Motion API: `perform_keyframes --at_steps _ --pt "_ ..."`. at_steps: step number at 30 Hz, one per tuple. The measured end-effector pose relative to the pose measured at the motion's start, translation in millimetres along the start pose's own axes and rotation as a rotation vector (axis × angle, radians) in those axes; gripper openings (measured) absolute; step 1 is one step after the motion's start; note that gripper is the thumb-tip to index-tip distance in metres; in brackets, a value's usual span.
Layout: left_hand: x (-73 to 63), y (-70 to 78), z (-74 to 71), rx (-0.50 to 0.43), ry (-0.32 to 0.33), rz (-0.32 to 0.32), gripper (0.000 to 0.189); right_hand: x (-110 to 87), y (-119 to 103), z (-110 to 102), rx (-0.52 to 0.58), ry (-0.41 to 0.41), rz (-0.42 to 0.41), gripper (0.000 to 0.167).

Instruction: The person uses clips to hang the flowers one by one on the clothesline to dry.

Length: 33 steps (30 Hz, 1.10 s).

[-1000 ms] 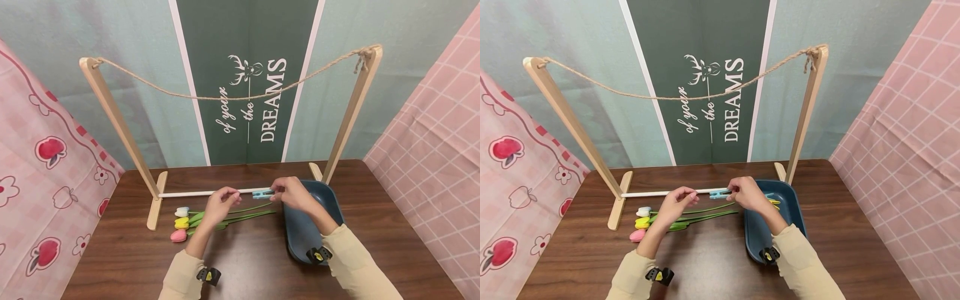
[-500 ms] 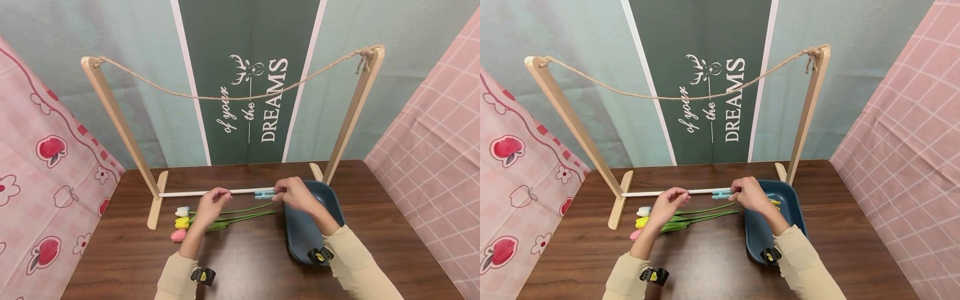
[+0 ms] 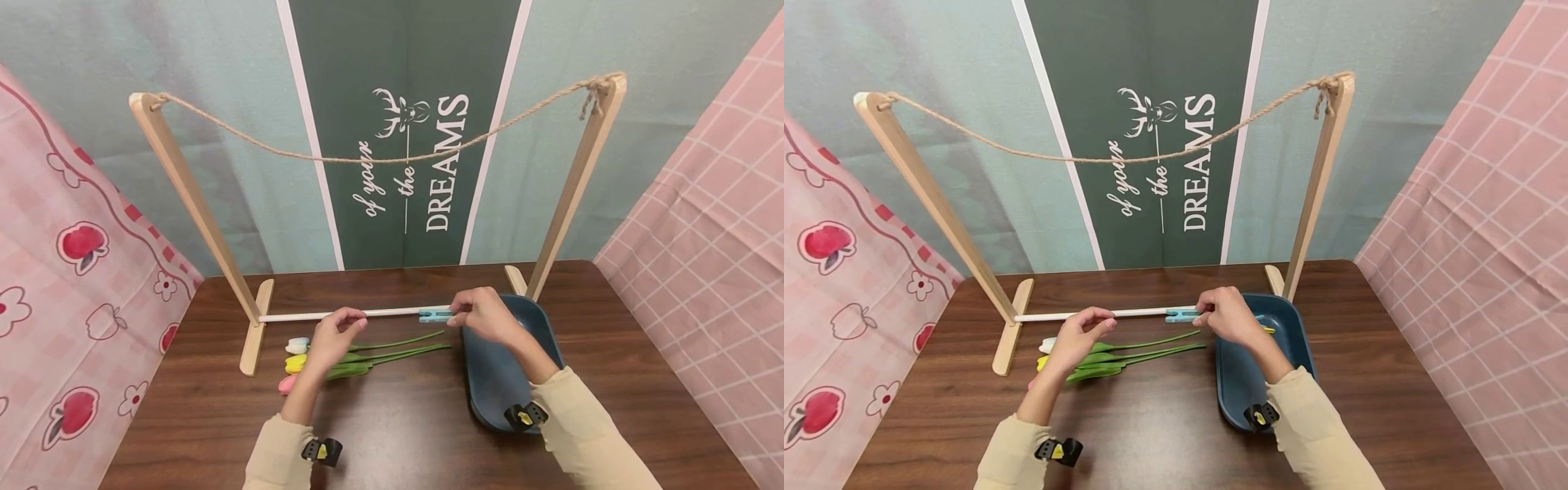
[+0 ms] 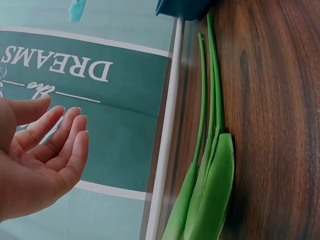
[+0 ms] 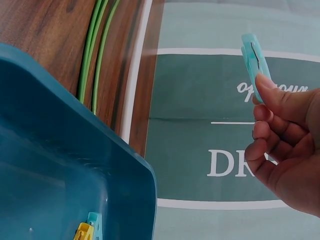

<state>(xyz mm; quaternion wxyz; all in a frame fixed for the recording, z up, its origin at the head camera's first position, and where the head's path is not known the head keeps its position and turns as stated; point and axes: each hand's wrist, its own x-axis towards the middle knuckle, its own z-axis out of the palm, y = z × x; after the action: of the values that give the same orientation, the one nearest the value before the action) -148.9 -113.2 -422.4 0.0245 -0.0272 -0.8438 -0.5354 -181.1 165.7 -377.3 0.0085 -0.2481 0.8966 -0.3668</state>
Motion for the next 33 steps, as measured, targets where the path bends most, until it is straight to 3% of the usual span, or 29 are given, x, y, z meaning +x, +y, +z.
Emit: perform_keyframes --at_steps 8,16,22,33 --pt "0.6 -5.4 0.2 0.005 -0.01 -0.015 0.013 -2.2 0 -2 0.003 -0.002 0.013 0.007" --pt "3.1 -15.4 10.1 0.041 -0.092 -0.009 0.011 -3.2 2 -3 0.001 -0.013 0.017 0.006" --pt "4.5 -26.4 18.9 0.118 -0.147 -0.007 0.009 -4.5 3 -4 0.003 -0.02 0.016 0.006" --pt "6.0 -37.3 39.8 0.331 -0.209 0.092 0.008 -6.6 6 -3 0.012 -0.024 0.022 0.009"
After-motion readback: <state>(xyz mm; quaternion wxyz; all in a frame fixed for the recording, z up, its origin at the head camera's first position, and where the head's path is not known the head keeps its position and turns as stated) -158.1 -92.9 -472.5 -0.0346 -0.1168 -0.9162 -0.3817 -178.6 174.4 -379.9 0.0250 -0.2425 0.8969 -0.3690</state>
